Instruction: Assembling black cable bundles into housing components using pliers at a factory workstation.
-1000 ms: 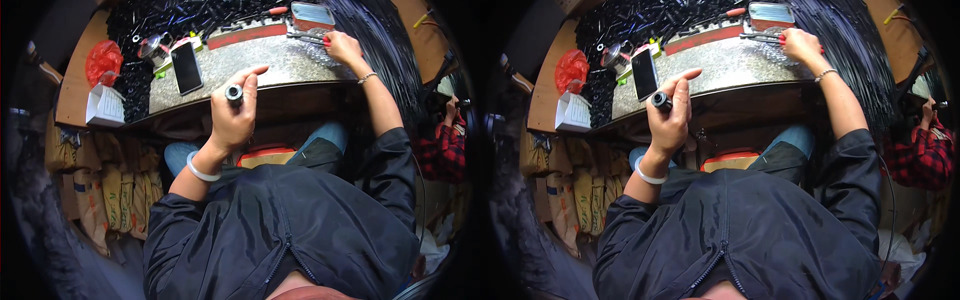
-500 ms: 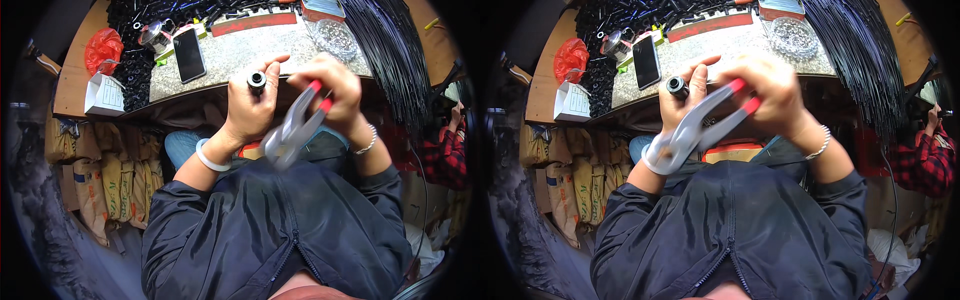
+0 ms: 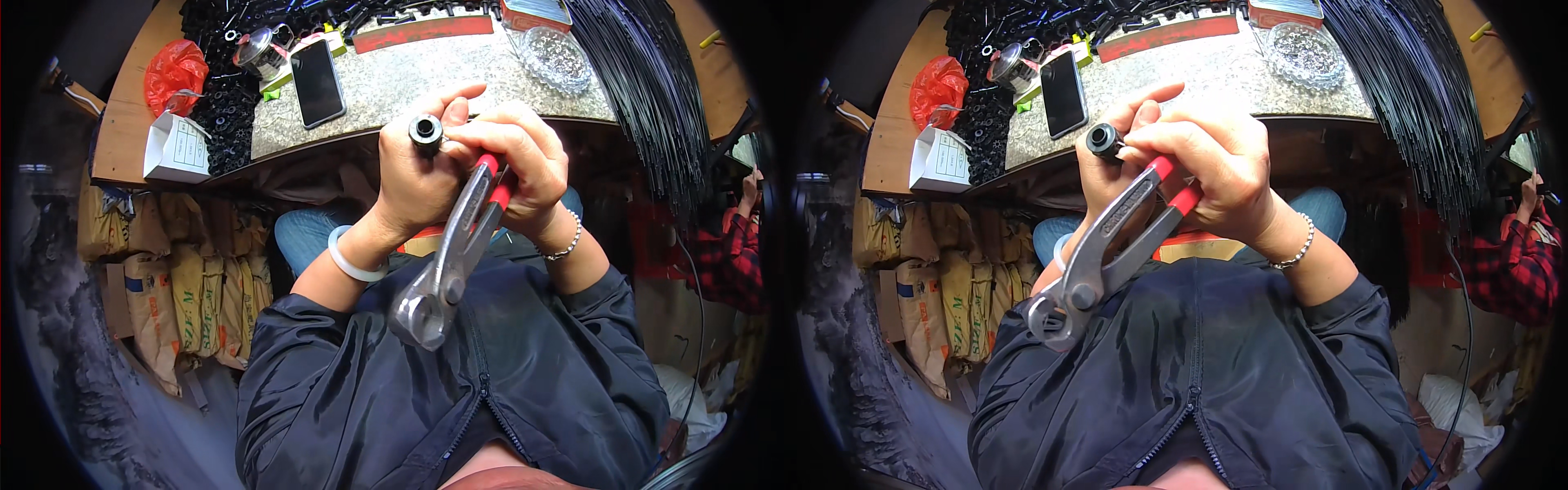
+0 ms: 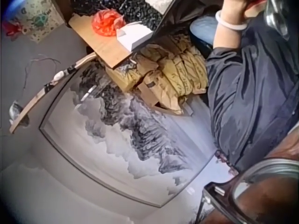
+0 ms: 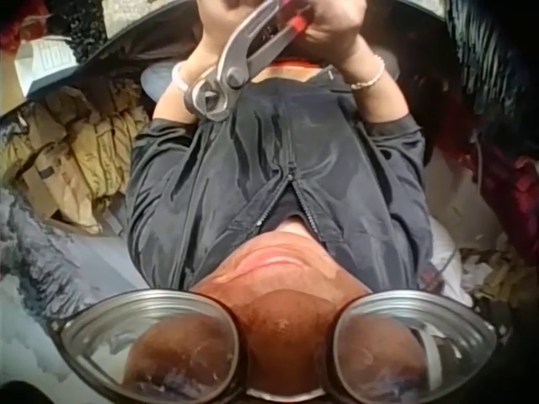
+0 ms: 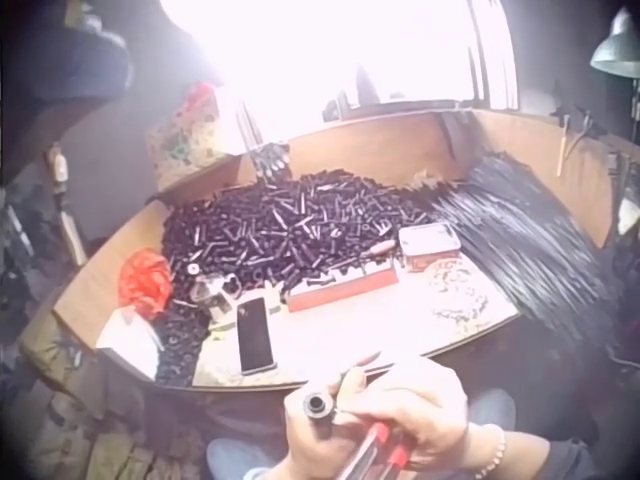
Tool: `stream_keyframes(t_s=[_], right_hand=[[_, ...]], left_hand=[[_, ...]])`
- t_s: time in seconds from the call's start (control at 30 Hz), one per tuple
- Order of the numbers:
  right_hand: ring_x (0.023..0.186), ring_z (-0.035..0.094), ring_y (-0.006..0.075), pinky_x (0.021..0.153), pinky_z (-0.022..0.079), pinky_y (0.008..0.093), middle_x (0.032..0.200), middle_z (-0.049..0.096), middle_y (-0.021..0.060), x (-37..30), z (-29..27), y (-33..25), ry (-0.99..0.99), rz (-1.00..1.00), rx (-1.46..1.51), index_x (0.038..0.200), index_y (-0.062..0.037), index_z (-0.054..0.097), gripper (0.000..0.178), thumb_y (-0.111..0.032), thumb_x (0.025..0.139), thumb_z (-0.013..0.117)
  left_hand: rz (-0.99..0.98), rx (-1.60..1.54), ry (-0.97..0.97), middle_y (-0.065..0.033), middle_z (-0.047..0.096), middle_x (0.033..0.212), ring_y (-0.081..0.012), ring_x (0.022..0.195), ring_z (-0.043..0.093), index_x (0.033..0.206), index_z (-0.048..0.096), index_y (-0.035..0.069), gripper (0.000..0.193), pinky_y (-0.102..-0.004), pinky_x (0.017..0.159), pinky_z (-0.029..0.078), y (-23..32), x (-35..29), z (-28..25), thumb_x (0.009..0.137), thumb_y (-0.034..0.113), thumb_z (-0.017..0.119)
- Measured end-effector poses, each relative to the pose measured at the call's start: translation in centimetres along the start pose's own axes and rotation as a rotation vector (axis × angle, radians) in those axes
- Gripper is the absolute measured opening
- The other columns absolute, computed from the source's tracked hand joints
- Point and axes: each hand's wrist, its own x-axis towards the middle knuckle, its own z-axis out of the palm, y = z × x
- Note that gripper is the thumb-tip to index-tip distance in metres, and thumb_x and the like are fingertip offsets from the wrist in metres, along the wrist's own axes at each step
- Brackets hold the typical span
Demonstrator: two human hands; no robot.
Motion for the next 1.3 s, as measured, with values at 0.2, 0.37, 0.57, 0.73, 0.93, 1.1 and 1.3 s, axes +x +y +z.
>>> stream_keyframes(t_s=[0.2,0.37,0.57,0.73,0.93,1.1,1.3], right_hand=[[0.069,0.061,0.0208,0.061,0.05,0.0295,0.078,0.062,0.01,-0.4,0.5,0.0,0.058,-0.008,-0.034,0.089,-0.001,0.061,0.018,-0.008,0.075,0.071],[0.068,0.061,0.0211,0.06,0.049,0.0294,0.078,0.062,0.0103,0.4,0.2,0.1,0.049,-0.093,-0.058,0.088,-0.0013,0.061,0.017,-0.007,0.075,0.071],[0.075,0.062,0.0099,0.067,0.049,0.0239,0.082,0.066,0.0045,1.5,-0.4,0.3,-0.109,0.609,0.52,0.091,-0.0012,0.061,0.022,-0.01,0.075,0.073],[0.063,0.055,0.0067,0.055,0.044,0.0223,0.074,0.059,0.0014,4.7,-3.1,-0.7,-0.391,0.678,0.313,0.107,-0.0012,0.055,0.023,-0.014,0.088,0.06],[0.071,0.059,0.0139,0.067,0.05,0.0272,0.08,0.06,0.0085,4.0,-7.0,-1.5,-0.855,0.924,0.512,0.114,0.0036,0.049,0.026,-0.013,0.094,0.048],[0.074,0.059,0.0139,0.07,0.049,0.0278,0.082,0.061,0.0091,5.6,-7.0,-1.6,-1.04,0.814,0.365,0.118,0.0037,0.047,0.031,-0.015,0.093,0.051],[0.058,0.054,0.0088,0.055,0.046,0.0236,0.069,0.054,0.0042,8.4,-7.8,-2.3,-1.123,0.927,0.241,0.107,0.0021,0.049,0.026,-0.021,0.095,0.048]], left_hand=[[0.031,-0.023,0.004,-0.0063,0.06,0.073,-0.007,0.066,0.052,0.103,0.061,-0.005,0.027,-0.0232,0.058,0.045,0.1,-0.2,0.2,0.093,0.017,0.05],[0.081,-0.06,0.047,-0.0107,0.063,0.079,-0.0114,0.072,0.058,0.104,0.061,-0.004,0.028,-0.0258,0.063,0.047,-0.3,0.0,0.6,0.093,0.019,0.051],[0.298,0.002,-0.003,-0.0103,0.064,0.079,-0.0114,0.074,0.058,0.107,0.059,-0.007,0.033,-0.0255,0.067,0.047,-0.1,0.4,-0.5,0.091,0.02,0.051],[-0.092,-0.058,0.069,0.0075,0.049,0.058,0.0005,0.053,0.041,0.107,0.062,-0.003,0.026,-0.0178,0.047,0.032,1.6,1.3,-1.8,0.096,0.012,0.045],[-0.08,-0.186,0.106,0.0075,0.037,0.054,0.0011,0.042,0.028,0.115,0.053,-0.008,0.031,-0.0161,0.037,0.024,1.7,1.8,-3.3,0.096,0.014,0.045],[-0.045,-0.111,0.107,0.0091,0.036,0.053,0.0021,0.042,0.029,0.111,0.057,-0.007,0.03,-0.0164,0.038,0.023,1.5,1.9,-2.9,0.096,0.016,0.045],[-0.052,-0.078,0.121,0.0094,0.038,0.054,0.002,0.043,0.03,0.108,0.059,-0.006,0.028,-0.0168,0.038,0.023,1.2,1.9,-2.9,0.096,0.015,0.046]])
